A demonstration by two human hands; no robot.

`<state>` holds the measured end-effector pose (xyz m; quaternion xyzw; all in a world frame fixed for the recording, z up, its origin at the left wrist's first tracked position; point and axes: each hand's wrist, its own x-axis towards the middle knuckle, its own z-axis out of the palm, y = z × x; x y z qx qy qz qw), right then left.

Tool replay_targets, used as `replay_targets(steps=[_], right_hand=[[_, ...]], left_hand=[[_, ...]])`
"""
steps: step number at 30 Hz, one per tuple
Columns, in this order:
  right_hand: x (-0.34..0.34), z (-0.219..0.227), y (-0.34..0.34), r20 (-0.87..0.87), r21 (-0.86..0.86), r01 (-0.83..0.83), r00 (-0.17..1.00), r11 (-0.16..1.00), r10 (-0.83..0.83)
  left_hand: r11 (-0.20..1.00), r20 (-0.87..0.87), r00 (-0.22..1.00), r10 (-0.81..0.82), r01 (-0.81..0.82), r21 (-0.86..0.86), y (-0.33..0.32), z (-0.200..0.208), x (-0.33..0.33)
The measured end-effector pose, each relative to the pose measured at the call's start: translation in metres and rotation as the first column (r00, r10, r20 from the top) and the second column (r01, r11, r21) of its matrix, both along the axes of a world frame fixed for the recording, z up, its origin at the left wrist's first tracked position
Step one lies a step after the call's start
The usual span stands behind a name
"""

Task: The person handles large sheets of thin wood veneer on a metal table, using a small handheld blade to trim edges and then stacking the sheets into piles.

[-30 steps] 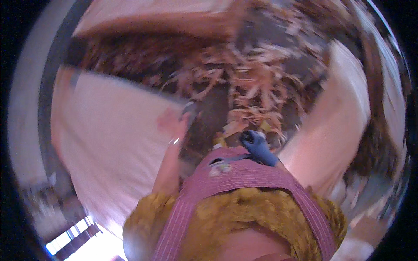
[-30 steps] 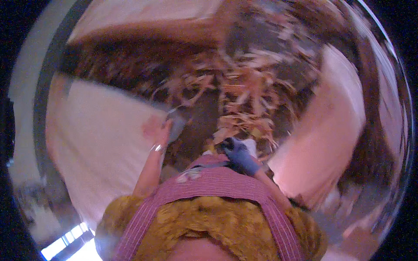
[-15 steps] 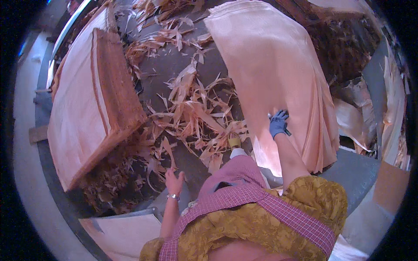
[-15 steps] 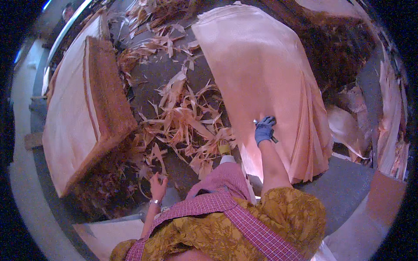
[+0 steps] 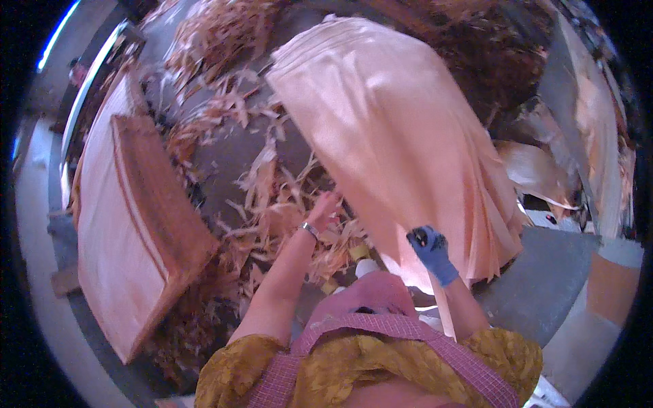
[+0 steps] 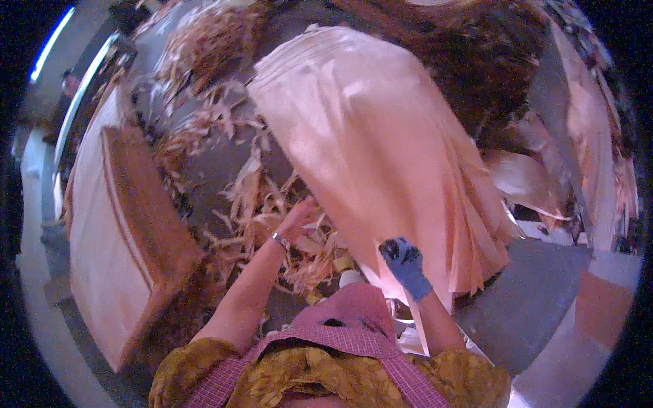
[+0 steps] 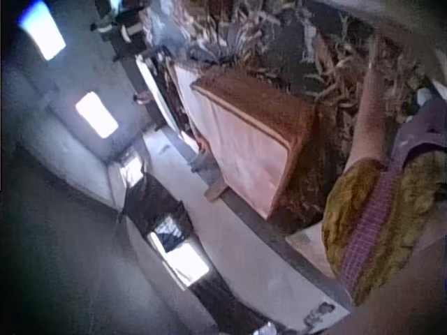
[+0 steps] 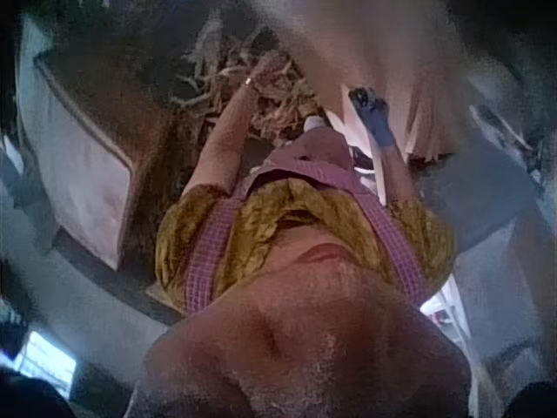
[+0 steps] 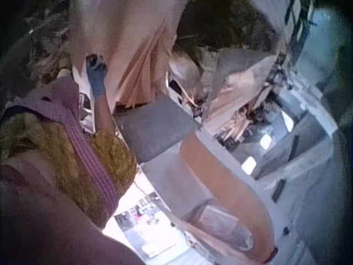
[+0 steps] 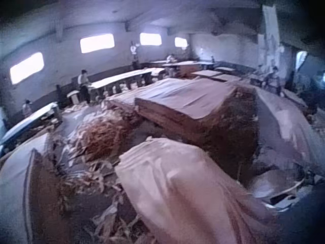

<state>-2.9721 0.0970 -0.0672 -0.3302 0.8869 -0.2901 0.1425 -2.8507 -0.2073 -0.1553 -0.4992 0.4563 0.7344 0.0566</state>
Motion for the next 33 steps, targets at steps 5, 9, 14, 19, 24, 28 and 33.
replay_targets(steps=[5,9,14,19,24,28,33], right_hand=[[-0.007,0.096,0.054,0.567,-0.087,-0.006,0.822,0.996,0.054],[0.0,0.137,0.084,0.564,-0.001,-0.121,0.82,0.993,0.101],[0.001,0.153,0.069,0.424,0.117,-0.2,0.896,0.973,0.133],[0.006,0.144,0.024,0.014,0.045,-0.368,0.93,0.929,0.368],[0.036,0.178,-0.063,-0.11,0.057,-0.289,0.949,0.956,0.294],[0.101,0.184,-0.158,-0.422,-0.259,-0.38,0.871,0.888,0.25],[0.256,0.191,-0.228,-0.335,-0.4,-0.742,0.665,0.538,0.668]], left_hand=[[0.812,-0.289,0.888,0.358,-0.143,0.566,-0.027,-0.009,-0.084],[0.891,-0.268,0.89,0.368,-0.254,0.378,-0.063,0.016,-0.116],[0.966,-0.569,0.781,0.257,-0.187,0.179,-0.15,0.028,-0.085],[0.867,-0.569,0.694,0.442,-0.492,0.073,-0.206,0.106,0.029],[0.643,-0.648,0.514,0.562,-0.764,-0.049,-0.216,0.184,0.201],[0.208,-0.691,0.273,0.67,-0.962,-0.178,-0.24,0.219,0.435],[-0.251,-0.748,-0.082,0.658,-0.961,-0.115,-0.176,0.298,0.672]])
